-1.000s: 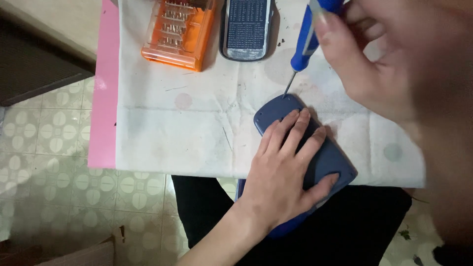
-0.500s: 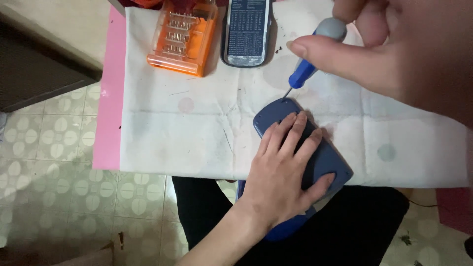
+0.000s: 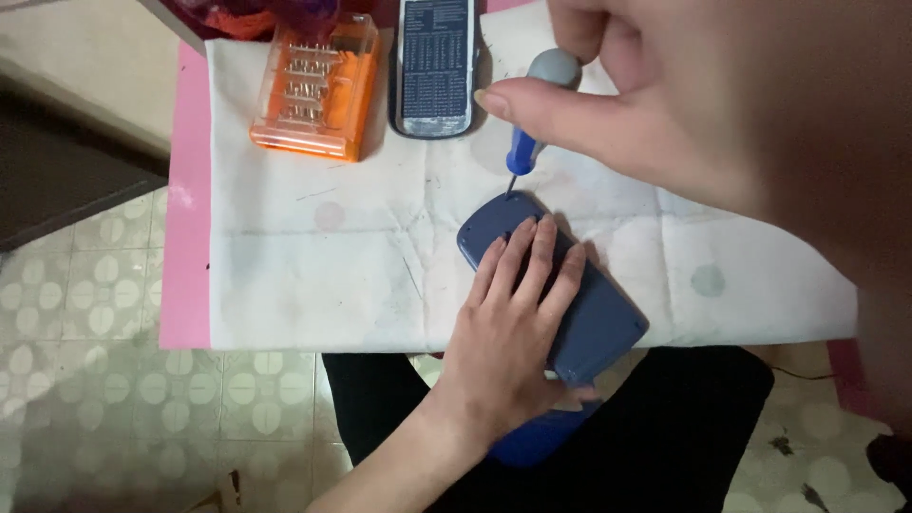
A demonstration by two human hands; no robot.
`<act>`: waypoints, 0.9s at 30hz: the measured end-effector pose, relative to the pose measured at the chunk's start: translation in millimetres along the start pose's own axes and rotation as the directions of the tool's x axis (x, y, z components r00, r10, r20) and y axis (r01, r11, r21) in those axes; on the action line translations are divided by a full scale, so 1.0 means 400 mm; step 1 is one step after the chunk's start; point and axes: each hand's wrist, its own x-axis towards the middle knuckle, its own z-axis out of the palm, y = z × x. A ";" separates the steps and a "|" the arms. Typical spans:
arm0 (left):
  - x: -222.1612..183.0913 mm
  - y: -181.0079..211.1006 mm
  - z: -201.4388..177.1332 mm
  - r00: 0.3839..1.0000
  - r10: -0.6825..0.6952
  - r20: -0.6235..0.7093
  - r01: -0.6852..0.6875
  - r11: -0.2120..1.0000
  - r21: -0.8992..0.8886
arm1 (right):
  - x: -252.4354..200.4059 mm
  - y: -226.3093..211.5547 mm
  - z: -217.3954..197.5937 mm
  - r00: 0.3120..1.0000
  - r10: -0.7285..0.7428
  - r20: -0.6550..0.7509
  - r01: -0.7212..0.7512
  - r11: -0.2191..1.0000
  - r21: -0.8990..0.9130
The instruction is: Disassembling the plastic casing of an electronic device using a screwdriver and prying tools.
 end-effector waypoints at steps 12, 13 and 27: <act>0.002 -0.011 -0.018 0.993 0.053 -0.108 -0.064 0.993 -0.097 | 0.119 -0.150 0.042 0.998 -0.050 0.022 0.052 0.993 -0.105; 0.002 -0.010 -0.019 0.985 0.045 -0.168 -0.067 0.990 -0.127 | 0.122 -0.161 0.035 0.999 -0.026 0.042 0.030 0.994 -0.101; -0.006 -0.009 -0.006 0.981 0.034 -0.190 -0.065 0.986 -0.155 | 0.139 -0.180 0.036 0.997 -0.073 0.031 0.070 0.992 0.105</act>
